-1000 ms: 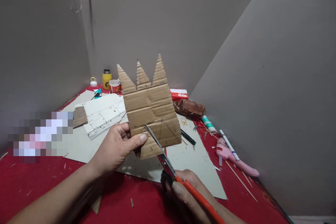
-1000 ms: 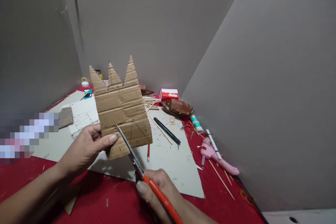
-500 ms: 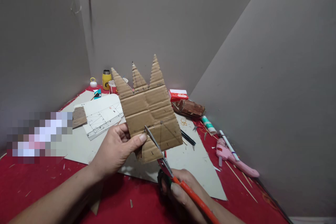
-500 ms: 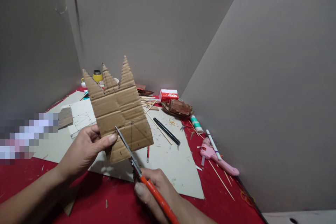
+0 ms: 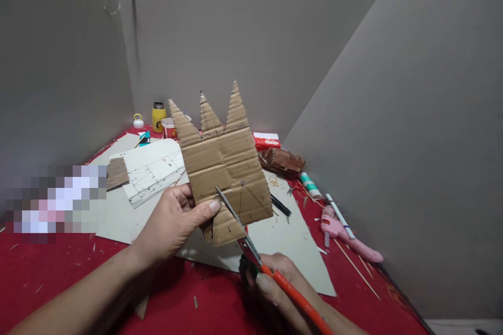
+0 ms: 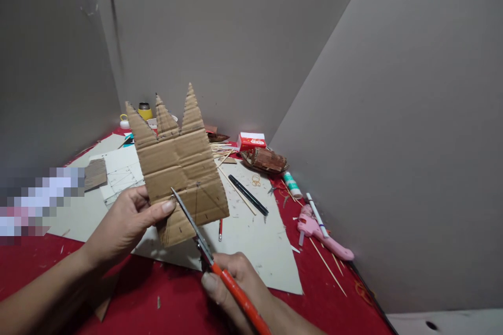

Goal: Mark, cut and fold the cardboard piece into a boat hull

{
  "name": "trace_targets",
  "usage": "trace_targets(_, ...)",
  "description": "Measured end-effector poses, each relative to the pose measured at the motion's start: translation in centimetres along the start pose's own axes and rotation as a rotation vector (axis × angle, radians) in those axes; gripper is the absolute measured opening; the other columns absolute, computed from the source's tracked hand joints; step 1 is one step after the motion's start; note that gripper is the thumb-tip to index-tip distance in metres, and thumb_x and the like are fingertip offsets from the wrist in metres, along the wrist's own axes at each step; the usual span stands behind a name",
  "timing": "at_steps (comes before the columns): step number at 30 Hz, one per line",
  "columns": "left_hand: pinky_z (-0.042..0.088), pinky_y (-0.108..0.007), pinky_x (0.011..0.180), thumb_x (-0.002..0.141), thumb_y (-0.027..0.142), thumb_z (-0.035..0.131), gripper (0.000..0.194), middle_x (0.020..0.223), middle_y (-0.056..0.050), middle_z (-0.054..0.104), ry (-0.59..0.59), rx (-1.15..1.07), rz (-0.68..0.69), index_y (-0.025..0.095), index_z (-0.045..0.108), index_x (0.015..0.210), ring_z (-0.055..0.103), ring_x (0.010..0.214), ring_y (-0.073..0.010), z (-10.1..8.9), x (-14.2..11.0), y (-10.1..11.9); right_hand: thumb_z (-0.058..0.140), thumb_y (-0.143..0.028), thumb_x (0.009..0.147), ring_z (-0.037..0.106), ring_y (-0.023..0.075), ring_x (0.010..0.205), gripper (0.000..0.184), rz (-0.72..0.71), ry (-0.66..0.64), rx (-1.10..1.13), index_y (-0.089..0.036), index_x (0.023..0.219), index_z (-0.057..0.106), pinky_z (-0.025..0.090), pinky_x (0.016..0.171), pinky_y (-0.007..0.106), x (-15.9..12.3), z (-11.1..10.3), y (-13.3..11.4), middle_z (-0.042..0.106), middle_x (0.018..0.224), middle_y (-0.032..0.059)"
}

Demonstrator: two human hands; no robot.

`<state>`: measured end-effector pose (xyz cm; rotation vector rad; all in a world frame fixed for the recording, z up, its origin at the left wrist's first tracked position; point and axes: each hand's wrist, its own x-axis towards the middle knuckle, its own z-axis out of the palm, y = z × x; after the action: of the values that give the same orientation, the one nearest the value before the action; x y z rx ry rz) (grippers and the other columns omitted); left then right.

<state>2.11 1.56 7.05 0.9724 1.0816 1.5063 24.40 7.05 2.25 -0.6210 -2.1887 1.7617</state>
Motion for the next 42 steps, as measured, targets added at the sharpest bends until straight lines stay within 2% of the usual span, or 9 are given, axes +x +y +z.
trace_targets(3,0.056,-0.032,0.075,0.073,0.034,0.081,0.036,0.1,-0.009,0.077,-0.023,0.009,-0.004,0.015,0.075,0.103,0.071,0.085,-0.0234,-0.3,0.0,0.2,0.044,-0.069,0.091,0.022,0.0086,0.053,0.053,-0.003,-0.013,0.029,-0.021,0.069,0.035,0.019,0.047,0.025,0.0,-0.1,-0.1,0.027,0.06,-0.0061)
trace_targets(6,0.056,-0.031,0.078,0.079,0.035,0.076,0.033,0.104,-0.008,0.076,0.014,0.008,0.076,0.017,0.074,0.108,0.07,0.09,-0.0224,-0.8,0.0,0.4,0.045,-0.07,0.09,0.022,0.0085,0.054,0.054,0.007,-0.026,0.039,-0.021,0.069,0.035,0.018,0.047,0.025,0.1,0.0,-0.1,0.027,0.06,-0.0061)
trace_targets(10,0.056,-0.03,0.084,0.079,0.024,0.077,0.033,0.112,-0.004,0.075,0.061,0.004,0.169,0.022,0.073,0.112,0.068,0.099,-0.0214,-1.2,0.2,0.5,0.045,-0.072,0.088,0.023,0.0087,0.055,0.055,0.011,-0.042,0.045,-0.02,0.071,0.038,0.019,0.047,0.024,0.4,-0.3,0.4,0.029,0.061,-0.0053)
trace_targets(14,0.055,-0.025,0.081,0.08,0.022,0.076,0.031,0.107,-0.002,0.076,0.033,-0.026,0.137,0.023,0.073,0.11,0.069,0.093,-0.0167,-1.1,0.4,0.5,0.04,-0.074,0.089,0.025,0.0094,0.056,0.056,-0.011,-0.091,-0.007,-0.02,0.075,0.039,0.022,0.048,0.024,0.5,-0.6,0.9,0.032,0.063,-0.0047)
trace_targets(17,0.055,-0.023,0.077,0.079,0.025,0.078,0.029,0.102,-0.003,0.077,0.025,-0.05,0.116,0.022,0.074,0.108,0.069,0.084,-0.0139,-0.9,0.4,0.4,0.037,-0.072,0.091,0.026,0.0105,0.059,0.054,-0.065,-0.08,-0.057,-0.02,0.076,0.038,0.024,0.051,0.025,0.6,-0.8,0.8,0.031,0.067,-0.0039)
trace_targets(21,0.056,-0.024,0.074,0.076,0.028,0.081,0.031,0.098,-0.005,0.077,0.02,-0.036,0.084,0.018,0.074,0.105,0.07,0.082,-0.0154,-0.7,0.4,0.2,0.033,-0.069,0.094,0.028,0.0118,0.062,0.053,-0.1,-0.065,-0.128,-0.02,0.076,0.04,0.026,0.054,0.026,0.8,-0.7,0.3,0.033,0.069,-0.0027)
trace_targets(27,0.056,-0.028,0.078,0.078,0.032,0.079,0.034,0.1,-0.005,0.076,0.008,-0.034,0.085,0.019,0.072,0.108,0.07,0.085,-0.017,-0.8,0.5,-0.3,0.035,-0.072,0.092,0.026,0.0117,0.061,0.056,-0.038,-0.036,-0.092,-0.02,0.074,0.039,0.024,0.053,0.026,0.5,-0.6,-0.4,0.031,0.068,-0.0031)
trace_targets(36,0.053,-0.022,0.07,0.078,0.033,0.079,0.031,0.095,-0.004,0.077,0.031,0.007,0.085,0.019,0.073,0.106,0.068,0.081,-0.0145,-1.0,0.6,-0.4,0.04,-0.07,0.092,0.022,0.0102,0.058,0.054,-0.006,0.003,-0.035,-0.021,0.07,0.035,0.02,0.051,0.027,0.2,-0.2,-0.3,0.026,0.065,-0.0047)
trace_targets(42,0.054,-0.028,0.076,0.077,0.032,0.08,0.034,0.099,-0.006,0.076,0.01,-0.029,0.068,0.019,0.073,0.108,0.069,0.083,-0.0171,-0.8,0.4,-0.4,0.042,-0.068,0.093,0.021,0.0097,0.057,0.053,-0.005,0.001,-0.021,-0.021,0.069,0.034,0.018,0.049,0.026,0.2,-0.3,-0.7,0.025,0.064,-0.0054)
